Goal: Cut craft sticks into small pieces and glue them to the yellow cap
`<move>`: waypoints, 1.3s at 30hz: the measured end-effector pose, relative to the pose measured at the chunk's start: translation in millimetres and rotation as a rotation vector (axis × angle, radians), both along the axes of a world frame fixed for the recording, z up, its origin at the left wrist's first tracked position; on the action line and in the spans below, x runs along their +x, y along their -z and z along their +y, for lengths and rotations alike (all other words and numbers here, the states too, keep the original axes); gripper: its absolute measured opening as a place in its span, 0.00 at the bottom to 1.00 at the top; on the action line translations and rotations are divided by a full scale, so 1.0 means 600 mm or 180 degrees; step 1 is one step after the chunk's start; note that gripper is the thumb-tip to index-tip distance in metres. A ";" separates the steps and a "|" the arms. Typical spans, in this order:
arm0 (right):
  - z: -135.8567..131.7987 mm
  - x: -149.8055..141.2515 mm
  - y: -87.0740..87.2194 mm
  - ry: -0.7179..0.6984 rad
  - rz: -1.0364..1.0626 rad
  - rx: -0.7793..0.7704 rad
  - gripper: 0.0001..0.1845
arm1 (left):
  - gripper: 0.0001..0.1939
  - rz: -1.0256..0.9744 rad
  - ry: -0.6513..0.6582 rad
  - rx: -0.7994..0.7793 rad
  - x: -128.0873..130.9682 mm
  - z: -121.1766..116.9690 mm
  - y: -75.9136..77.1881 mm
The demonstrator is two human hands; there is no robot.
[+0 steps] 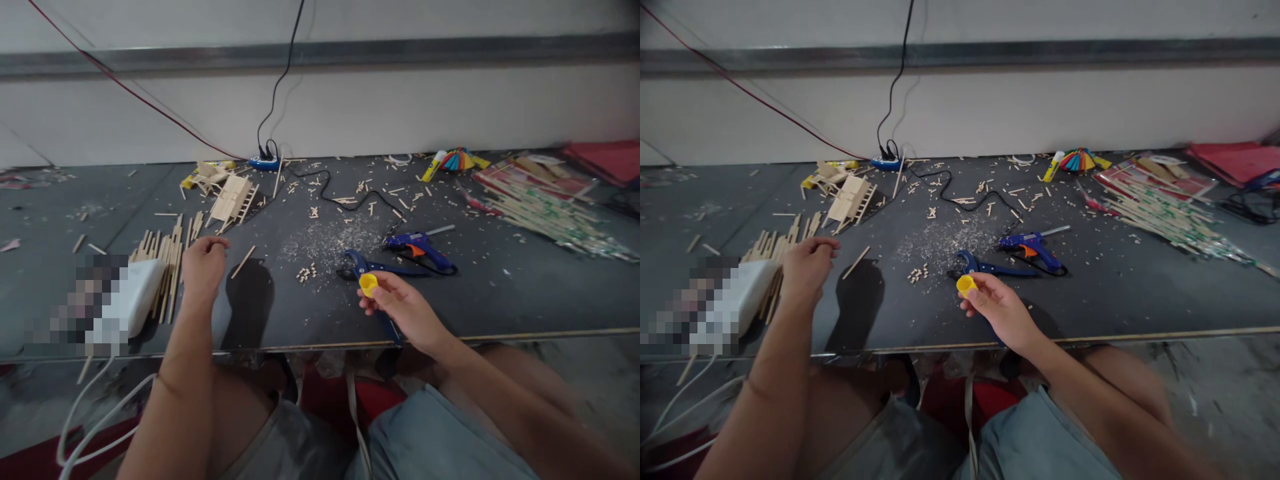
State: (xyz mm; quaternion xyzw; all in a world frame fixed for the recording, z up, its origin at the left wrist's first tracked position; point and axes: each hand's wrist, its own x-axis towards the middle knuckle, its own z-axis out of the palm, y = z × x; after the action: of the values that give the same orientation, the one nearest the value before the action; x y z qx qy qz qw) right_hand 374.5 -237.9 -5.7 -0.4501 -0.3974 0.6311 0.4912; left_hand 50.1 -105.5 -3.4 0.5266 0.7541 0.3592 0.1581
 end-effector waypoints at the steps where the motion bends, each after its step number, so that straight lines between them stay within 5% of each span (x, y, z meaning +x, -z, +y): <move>1: 0.000 0.000 0.000 0.0034 -0.0048 0.0042 0.17 | 0.14 -0.0058 0.0012 0.0024 0.000 -0.001 -0.001; 9: -0.006 0.002 0.002 0.0156 -0.0626 0.0491 0.18 | 0.12 -0.0820 0.0513 0.0160 0.035 -0.023 -0.014; 14: -0.009 0.001 0.004 0.0117 -0.0903 0.0512 0.19 | 0.10 -0.1577 0.1495 -0.0185 0.102 -0.070 -0.033; 18: -0.009 -0.001 0.003 -0.0001 -0.0768 0.0423 0.18 | 0.15 -0.1572 0.2528 -0.0717 0.161 -0.118 -0.039; 24: -0.009 -0.004 -0.002 -0.0268 -0.0604 0.0354 0.18 | 0.09 -0.1177 0.3689 -0.0196 0.218 -0.154 -0.044; 29: -0.011 -0.007 -0.003 -0.0343 -0.0446 0.0180 0.18 | 0.06 -0.1110 0.3838 0.0135 0.225 -0.155 -0.040; 39: -0.010 -0.002 -0.004 -0.0318 -0.0423 0.0076 0.18 | 0.07 -0.1390 0.3861 -0.0075 0.224 -0.156 -0.041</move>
State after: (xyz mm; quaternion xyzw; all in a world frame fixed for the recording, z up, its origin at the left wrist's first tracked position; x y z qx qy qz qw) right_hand 373.2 -244.0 -3.3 -0.4648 -0.4585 0.6187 0.4369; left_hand 184.3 -199.1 21.4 0.7723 0.2768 0.2967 0.4887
